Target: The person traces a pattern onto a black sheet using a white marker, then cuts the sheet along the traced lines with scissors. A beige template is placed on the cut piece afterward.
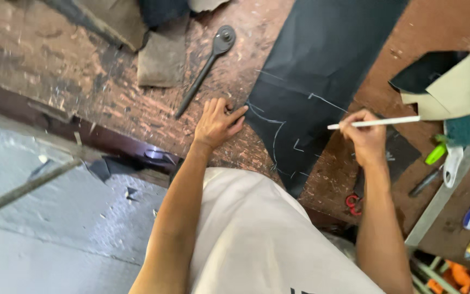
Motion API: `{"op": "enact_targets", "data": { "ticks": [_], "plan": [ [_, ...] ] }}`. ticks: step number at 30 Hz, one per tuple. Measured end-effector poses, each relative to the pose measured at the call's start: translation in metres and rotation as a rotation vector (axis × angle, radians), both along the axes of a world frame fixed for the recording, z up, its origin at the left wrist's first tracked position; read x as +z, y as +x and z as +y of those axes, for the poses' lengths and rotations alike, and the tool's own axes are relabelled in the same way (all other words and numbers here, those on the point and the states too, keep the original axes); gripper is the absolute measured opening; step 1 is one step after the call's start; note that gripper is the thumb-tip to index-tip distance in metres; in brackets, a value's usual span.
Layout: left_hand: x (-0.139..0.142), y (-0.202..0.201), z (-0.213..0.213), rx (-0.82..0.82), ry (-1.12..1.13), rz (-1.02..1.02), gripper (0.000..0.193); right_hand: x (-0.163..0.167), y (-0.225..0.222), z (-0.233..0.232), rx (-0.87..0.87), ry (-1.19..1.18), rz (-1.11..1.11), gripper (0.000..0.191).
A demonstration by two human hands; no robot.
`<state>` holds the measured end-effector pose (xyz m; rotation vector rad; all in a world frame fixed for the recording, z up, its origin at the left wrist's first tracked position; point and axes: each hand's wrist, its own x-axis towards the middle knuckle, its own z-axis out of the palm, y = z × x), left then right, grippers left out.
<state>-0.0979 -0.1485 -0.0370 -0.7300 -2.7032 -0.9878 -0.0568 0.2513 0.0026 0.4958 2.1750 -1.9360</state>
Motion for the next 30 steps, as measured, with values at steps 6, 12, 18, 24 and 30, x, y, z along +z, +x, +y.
{"op": "enact_targets", "data": {
  "ticks": [6, 12, 18, 24, 30],
  "plan": [
    [0.007, -0.002, 0.006, -0.002, -0.04, -0.007, 0.036, -0.021, 0.113, -0.005, -0.18, 0.271, -0.157, 0.01],
    [0.01, -0.003, 0.013, 0.028, -0.004, -0.152, 0.031, -0.025, 0.168, -0.04, -0.432, 0.118, -0.228, 0.018],
    [0.009, -0.002, 0.019, 0.056, -0.055, -0.173, 0.028, -0.031, 0.154, -0.046, -0.524, 0.085, -0.082, 0.017],
    [0.015, 0.011, 0.03, 0.14, -0.01, -0.236, 0.027, -0.036, 0.132, -0.033, -0.561, 0.024, -0.018, 0.017],
    [0.02, 0.02, 0.032, 0.066, 0.102, -0.311, 0.023, -0.033, 0.135, -0.032, -0.539, 0.154, -0.037, 0.019]
  ]
}}
